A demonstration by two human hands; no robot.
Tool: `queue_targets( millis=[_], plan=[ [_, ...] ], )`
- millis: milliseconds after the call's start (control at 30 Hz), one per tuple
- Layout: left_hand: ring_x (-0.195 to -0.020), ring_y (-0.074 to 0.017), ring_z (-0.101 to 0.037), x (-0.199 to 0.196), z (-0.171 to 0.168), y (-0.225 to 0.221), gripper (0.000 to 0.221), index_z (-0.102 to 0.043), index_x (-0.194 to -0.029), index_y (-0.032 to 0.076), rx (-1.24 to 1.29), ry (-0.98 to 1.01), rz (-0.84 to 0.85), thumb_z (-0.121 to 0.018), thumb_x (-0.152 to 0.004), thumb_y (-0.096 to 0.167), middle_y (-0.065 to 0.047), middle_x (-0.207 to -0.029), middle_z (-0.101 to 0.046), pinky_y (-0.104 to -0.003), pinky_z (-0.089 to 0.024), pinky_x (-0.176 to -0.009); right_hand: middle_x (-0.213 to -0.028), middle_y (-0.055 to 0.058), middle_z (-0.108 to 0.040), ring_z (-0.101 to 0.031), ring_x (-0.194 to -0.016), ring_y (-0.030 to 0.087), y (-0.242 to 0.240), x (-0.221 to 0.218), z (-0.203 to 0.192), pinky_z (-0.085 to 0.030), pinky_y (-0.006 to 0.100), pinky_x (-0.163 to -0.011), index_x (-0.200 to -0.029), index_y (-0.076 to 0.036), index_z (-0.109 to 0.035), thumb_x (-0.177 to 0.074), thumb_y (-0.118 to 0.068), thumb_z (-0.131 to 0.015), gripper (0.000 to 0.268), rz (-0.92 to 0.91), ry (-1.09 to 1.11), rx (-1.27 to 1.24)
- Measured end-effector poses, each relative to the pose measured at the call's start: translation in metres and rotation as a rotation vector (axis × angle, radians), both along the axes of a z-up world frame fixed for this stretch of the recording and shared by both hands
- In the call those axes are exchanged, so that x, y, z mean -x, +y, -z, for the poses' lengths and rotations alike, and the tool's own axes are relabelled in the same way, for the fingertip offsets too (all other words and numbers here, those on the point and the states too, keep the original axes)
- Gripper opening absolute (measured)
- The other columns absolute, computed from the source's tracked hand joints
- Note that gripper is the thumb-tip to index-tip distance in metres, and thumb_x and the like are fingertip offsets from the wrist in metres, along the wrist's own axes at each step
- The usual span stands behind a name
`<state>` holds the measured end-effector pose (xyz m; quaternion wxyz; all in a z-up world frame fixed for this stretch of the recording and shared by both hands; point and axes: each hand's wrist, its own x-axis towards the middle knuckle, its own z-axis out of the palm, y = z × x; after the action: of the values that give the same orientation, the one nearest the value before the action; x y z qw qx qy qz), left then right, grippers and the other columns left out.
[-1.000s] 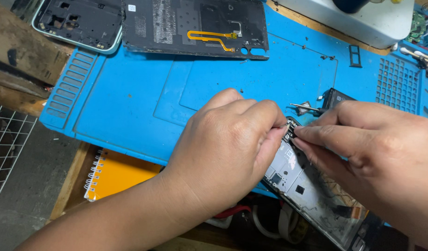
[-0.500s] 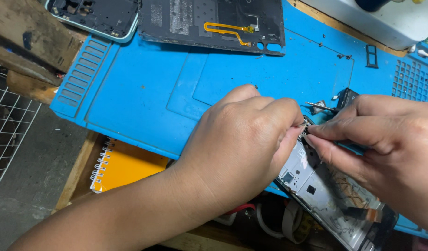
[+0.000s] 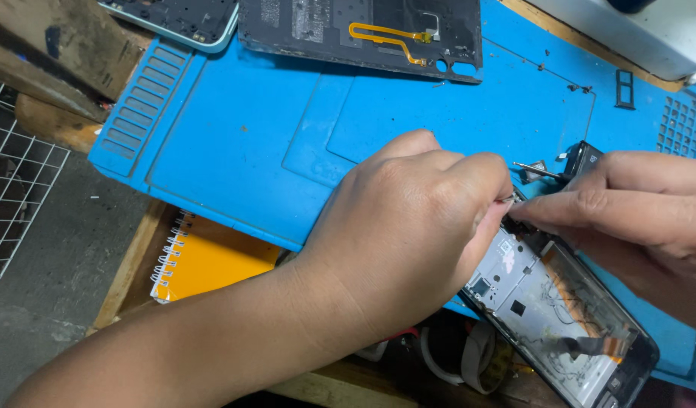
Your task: The person uses a yellow-handled prying tool to remove a small metal bracket and a charging port assembly from the bottom of a disassembled smartphone. They then lift the phone chassis, rotate it, and use the tool to disconnect a ribbon cable from the motherboard before placing the tool down.
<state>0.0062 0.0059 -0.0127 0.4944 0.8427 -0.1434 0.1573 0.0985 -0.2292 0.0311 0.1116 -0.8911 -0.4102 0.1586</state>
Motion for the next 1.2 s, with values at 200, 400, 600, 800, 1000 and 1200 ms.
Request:
queue_targets(
  millis=[200,400,600,800,1000,1200],
  plan=[
    [-0.084,-0.0282,-0.064,-0.001,0.0,-0.001,0.007,-0.069,-0.095,0.008,-0.02,-0.003,-0.009,-0.072,-0.095,0.013,-0.005,-0.083,-0.071,-0.041,-0.053,-0.073,-0.078,-0.002,-0.069,-0.068,-0.07,0.01,-0.008,-0.02,0.008,-0.056,0.027,-0.065,-0.107,-0.017,-0.083,-0.078,-0.013,-0.079,0.03,-0.095,0.052,0.049],
    [-0.083,-0.0278,-0.065,-0.002,-0.001,-0.002,0.007,-0.068,-0.095,0.008,-0.029,0.001,-0.015,-0.071,-0.096,0.014,-0.005,-0.082,-0.071,-0.041,-0.054,-0.072,-0.079,-0.006,-0.071,-0.071,-0.069,0.011,0.012,-0.035,-0.002,-0.056,0.03,-0.059,-0.106,-0.028,-0.083,-0.071,-0.023,-0.083,0.036,-0.155,0.078,0.2],
    [-0.082,-0.0286,-0.065,-0.004,-0.003,-0.003,0.007,-0.067,-0.093,0.008,-0.02,0.011,-0.036,-0.073,-0.093,0.012,-0.005,-0.078,-0.068,-0.043,-0.053,-0.07,-0.08,-0.011,-0.072,-0.076,-0.075,0.012,0.034,-0.039,-0.01,-0.059,0.033,-0.063,-0.1,-0.035,-0.082,-0.069,-0.035,-0.086,0.031,-0.128,0.067,0.392],
    [-0.071,-0.0292,-0.063,-0.008,-0.009,-0.002,0.007,-0.067,-0.085,0.005,0.044,-0.001,-0.006,-0.072,-0.088,0.008,-0.007,-0.068,-0.065,-0.042,-0.051,-0.062,-0.08,-0.01,-0.072,-0.076,-0.076,0.01,0.02,-0.041,-0.003,-0.058,0.03,-0.064,-0.093,-0.029,-0.08,-0.07,-0.034,-0.087,0.024,-0.152,0.087,0.236],
    [-0.073,-0.0302,-0.063,-0.007,-0.009,-0.001,0.008,-0.066,-0.087,0.004,0.041,-0.028,-0.024,-0.073,-0.087,0.009,-0.009,-0.07,-0.065,-0.043,-0.051,-0.062,-0.093,0.001,-0.078,-0.079,-0.087,0.013,-0.018,-0.044,0.016,-0.058,0.029,-0.076,-0.108,-0.011,-0.074,-0.075,-0.021,-0.079,0.035,-0.214,0.072,-0.078],
    [-0.073,-0.0304,-0.062,-0.007,-0.007,-0.001,0.008,-0.065,-0.087,0.004,0.033,-0.024,-0.001,-0.072,-0.089,0.007,-0.009,-0.072,-0.067,-0.044,-0.051,-0.064,-0.098,0.004,-0.078,-0.077,-0.088,0.016,-0.06,-0.015,0.026,-0.06,0.031,-0.08,-0.11,-0.01,-0.073,-0.078,-0.013,-0.076,0.033,-0.077,-0.034,-0.088]
  ],
)
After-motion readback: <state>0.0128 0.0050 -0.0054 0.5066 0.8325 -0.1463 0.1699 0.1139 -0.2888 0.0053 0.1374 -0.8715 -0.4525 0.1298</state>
